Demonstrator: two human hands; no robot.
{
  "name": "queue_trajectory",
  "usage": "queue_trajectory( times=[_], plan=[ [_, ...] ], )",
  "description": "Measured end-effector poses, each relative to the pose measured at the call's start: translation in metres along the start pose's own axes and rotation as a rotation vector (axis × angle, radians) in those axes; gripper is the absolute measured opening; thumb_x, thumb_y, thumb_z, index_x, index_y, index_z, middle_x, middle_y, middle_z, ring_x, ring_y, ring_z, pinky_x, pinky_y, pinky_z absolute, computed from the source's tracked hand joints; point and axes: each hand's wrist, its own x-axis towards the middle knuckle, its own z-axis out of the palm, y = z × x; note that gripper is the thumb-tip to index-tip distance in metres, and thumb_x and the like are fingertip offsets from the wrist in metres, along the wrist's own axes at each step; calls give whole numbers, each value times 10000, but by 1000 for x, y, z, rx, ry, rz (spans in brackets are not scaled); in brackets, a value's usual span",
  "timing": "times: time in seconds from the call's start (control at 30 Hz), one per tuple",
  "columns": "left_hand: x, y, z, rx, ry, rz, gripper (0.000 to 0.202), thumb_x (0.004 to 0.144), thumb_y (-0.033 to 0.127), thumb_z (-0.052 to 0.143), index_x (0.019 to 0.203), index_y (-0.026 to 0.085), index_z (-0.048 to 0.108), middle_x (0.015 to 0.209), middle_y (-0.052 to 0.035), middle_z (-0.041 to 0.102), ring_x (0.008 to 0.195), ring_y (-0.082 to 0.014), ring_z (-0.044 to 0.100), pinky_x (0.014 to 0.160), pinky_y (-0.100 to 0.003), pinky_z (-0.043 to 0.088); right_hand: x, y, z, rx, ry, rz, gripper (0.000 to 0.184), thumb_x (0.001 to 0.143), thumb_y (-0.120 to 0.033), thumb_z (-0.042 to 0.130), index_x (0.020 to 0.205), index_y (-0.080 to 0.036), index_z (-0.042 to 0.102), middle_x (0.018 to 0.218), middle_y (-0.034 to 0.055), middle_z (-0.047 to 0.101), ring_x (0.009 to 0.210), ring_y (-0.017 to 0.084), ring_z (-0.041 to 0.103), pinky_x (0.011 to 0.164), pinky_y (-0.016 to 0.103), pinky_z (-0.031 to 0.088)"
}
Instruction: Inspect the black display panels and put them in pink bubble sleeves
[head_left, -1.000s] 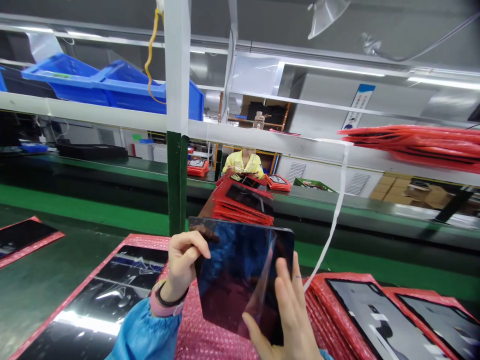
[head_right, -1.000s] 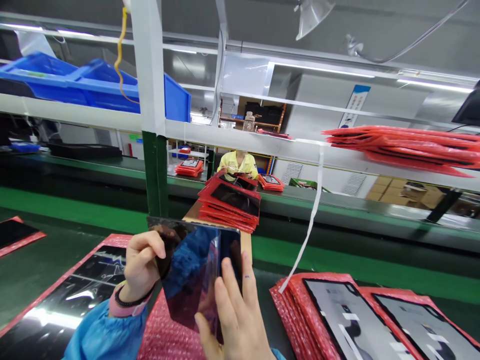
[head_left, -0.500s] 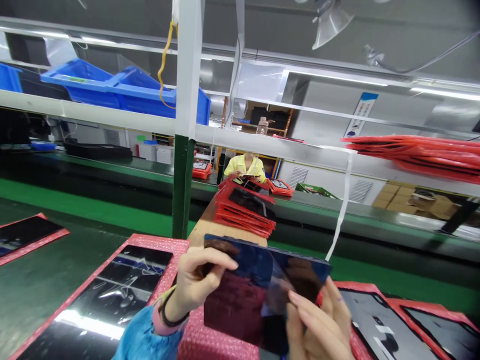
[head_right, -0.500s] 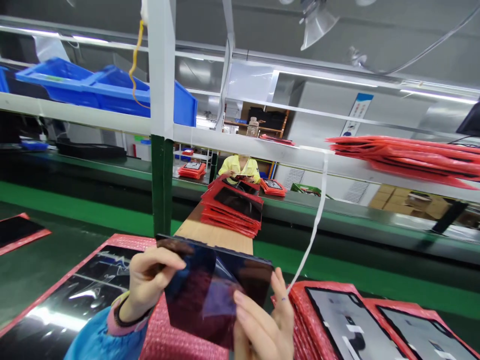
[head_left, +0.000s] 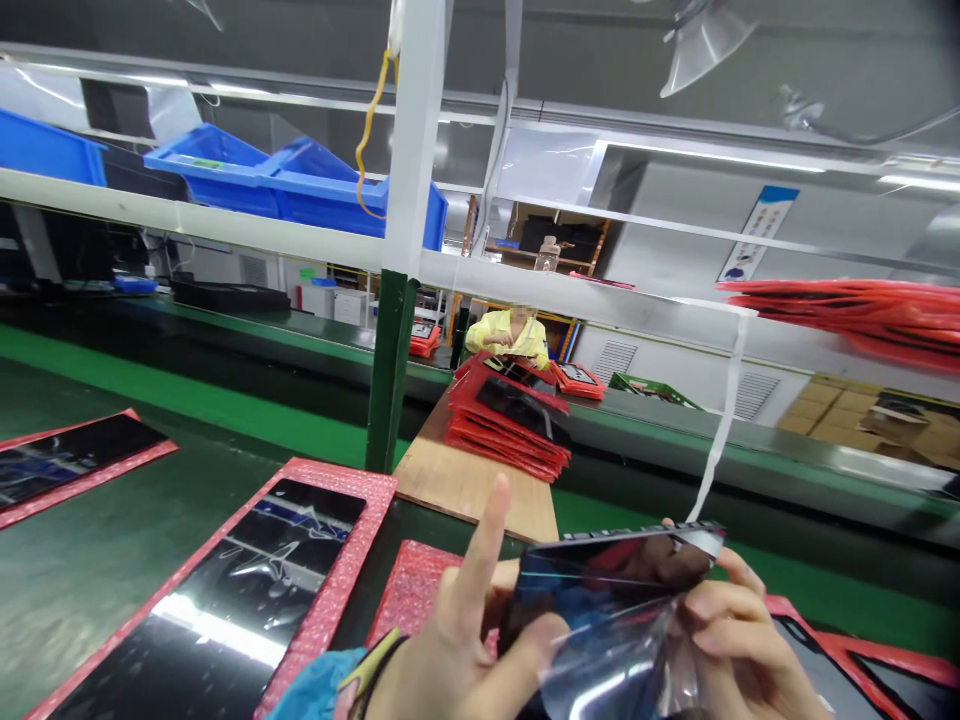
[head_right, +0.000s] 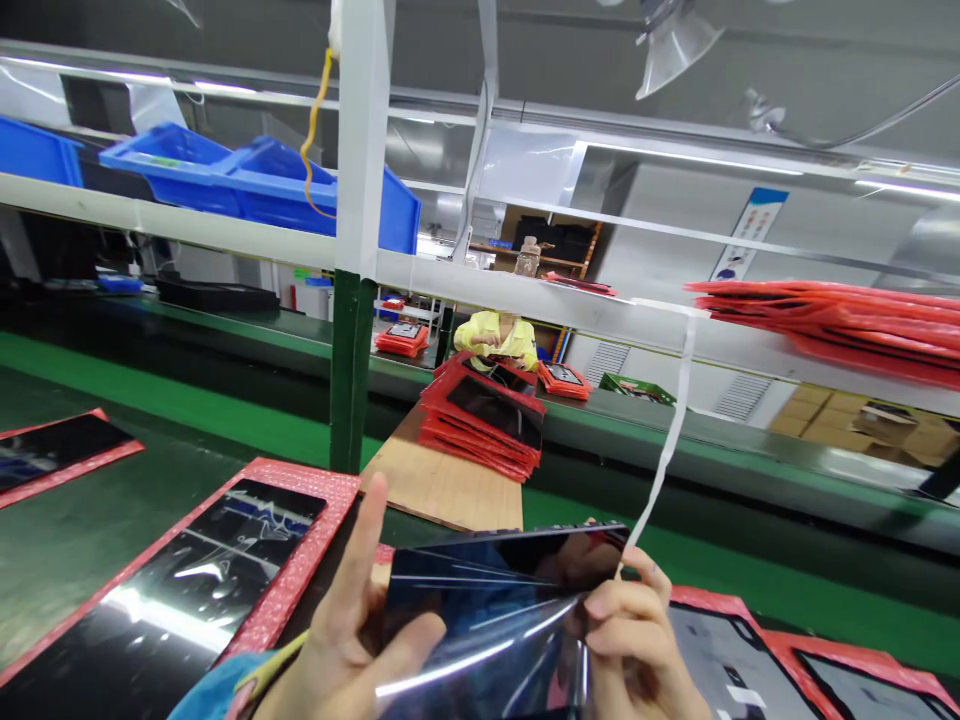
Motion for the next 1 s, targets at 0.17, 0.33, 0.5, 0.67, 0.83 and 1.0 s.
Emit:
queue_trajectory(
  times=[0.17, 0.33, 0.5, 0.67, 0.83, 1.0],
  plan=[
    [-6, -7, 13, -66, -77, -34, 957, 867, 330, 608, 1512, 305, -99, 1017, -100, 682, 741, -180, 641, 688, -296, 530, -7, 23, -7, 153, 7, 266, 319, 733, -273, 734, 550, -210, 480, 666, -16, 498, 720, 182, 530, 880, 547, 449],
    [-6, -30, 18, -51, -102, 44, 958, 830, 384, 639, 1527, 300, -13, 1167, -145, 669, 929, -257, 682, 707, -318, 554, -8, 33, 3, 315, -23, 335, 384, 717, -398, 758, 559, -202, 469, 682, -24, 473, 671, 157, 520, 766, 475, 516],
    [-2, -33, 18, 75, -94, 186, 785, 877, 354, 559, 1531, 297, 130, 1082, -125, 694, 750, -210, 685, 602, -281, 540, -3, 29, 10, 446, -22, 363, 358, 712, -374, 768, 562, -199, 494, 669, -27, 460, 671, 149, 525, 677, 371, 525],
    [0, -20, 11, 203, -51, 156, 596, 864, 272, 564, 1431, 330, 388, 869, -62, 704, 569, -178, 617, 590, -286, 533, -5, 32, 2, 437, -52, 501, 352, 688, -316, 790, 545, -196, 492, 663, -20, 469, 712, 163, 544, 688, 352, 497],
    [7, -1, 5, 53, -94, 52, 569, 912, 192, 504, 1409, 404, 328, 1134, -44, 665, 896, -176, 653, 873, -299, 496, -2, 32, -7, 381, -68, 688, 324, 669, -279, 799, 553, -189, 510, 688, -10, 515, 808, 174, 588, 744, 321, 482],
    [13, 4, -1, -248, -141, -99, 508, 890, 291, 564, 1361, 359, 388, 1039, -45, 638, 902, -189, 610, 826, -318, 471, 4, 30, -10, 297, -54, 785, 338, 604, -346, 824, 547, -204, 523, 652, -9, 516, 666, 146, 531, 627, 287, 466]
  ],
)
